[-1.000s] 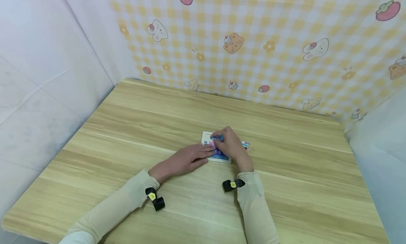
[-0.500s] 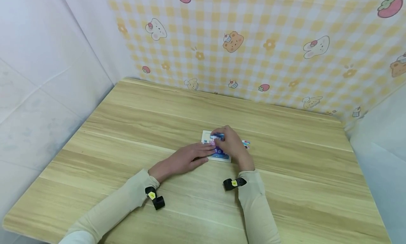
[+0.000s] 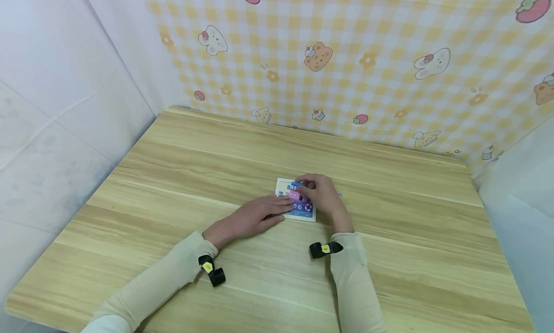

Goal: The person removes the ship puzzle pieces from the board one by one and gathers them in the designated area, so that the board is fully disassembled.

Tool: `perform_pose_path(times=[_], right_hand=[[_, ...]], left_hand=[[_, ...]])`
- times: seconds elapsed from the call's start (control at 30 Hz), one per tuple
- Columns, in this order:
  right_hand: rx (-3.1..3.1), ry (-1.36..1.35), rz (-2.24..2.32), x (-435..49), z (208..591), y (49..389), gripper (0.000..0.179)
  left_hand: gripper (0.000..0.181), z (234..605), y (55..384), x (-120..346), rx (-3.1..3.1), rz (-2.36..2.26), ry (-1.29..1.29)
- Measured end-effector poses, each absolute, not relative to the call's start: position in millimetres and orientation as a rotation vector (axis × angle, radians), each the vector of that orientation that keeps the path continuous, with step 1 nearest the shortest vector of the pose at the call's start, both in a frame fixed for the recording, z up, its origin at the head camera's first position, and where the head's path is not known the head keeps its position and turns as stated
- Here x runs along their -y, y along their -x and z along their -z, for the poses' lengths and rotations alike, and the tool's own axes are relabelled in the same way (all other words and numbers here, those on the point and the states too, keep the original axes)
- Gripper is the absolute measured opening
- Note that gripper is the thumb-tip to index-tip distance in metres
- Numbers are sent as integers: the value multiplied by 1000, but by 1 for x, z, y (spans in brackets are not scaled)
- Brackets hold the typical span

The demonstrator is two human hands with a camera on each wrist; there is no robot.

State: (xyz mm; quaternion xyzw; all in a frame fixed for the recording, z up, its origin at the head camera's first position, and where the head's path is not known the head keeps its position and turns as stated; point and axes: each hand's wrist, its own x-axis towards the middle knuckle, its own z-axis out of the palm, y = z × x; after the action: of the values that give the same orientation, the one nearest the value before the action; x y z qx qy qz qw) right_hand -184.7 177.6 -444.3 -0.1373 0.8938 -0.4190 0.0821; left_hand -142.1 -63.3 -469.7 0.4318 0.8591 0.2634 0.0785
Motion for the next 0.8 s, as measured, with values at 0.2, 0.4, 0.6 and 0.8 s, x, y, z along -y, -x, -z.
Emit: perform_pose_path(times=[0.2,0.4,0.6,0.8], right_hand=[[-2670,365,1296,-181,447,186,19],[-2647,357,1341,-184,446,186,17],[-2610,360,1381,-186,446,187,15],[-2597,354,1416,-186,448,187,16]], left_hand=[[45,470,142,63,-2562,-798,-1281],[45,469,142,63,-2555,-799,-1264],[45,468,142,63,-2557,-798,-1258],[45,469,142,63,-2559,-795,-1255]])
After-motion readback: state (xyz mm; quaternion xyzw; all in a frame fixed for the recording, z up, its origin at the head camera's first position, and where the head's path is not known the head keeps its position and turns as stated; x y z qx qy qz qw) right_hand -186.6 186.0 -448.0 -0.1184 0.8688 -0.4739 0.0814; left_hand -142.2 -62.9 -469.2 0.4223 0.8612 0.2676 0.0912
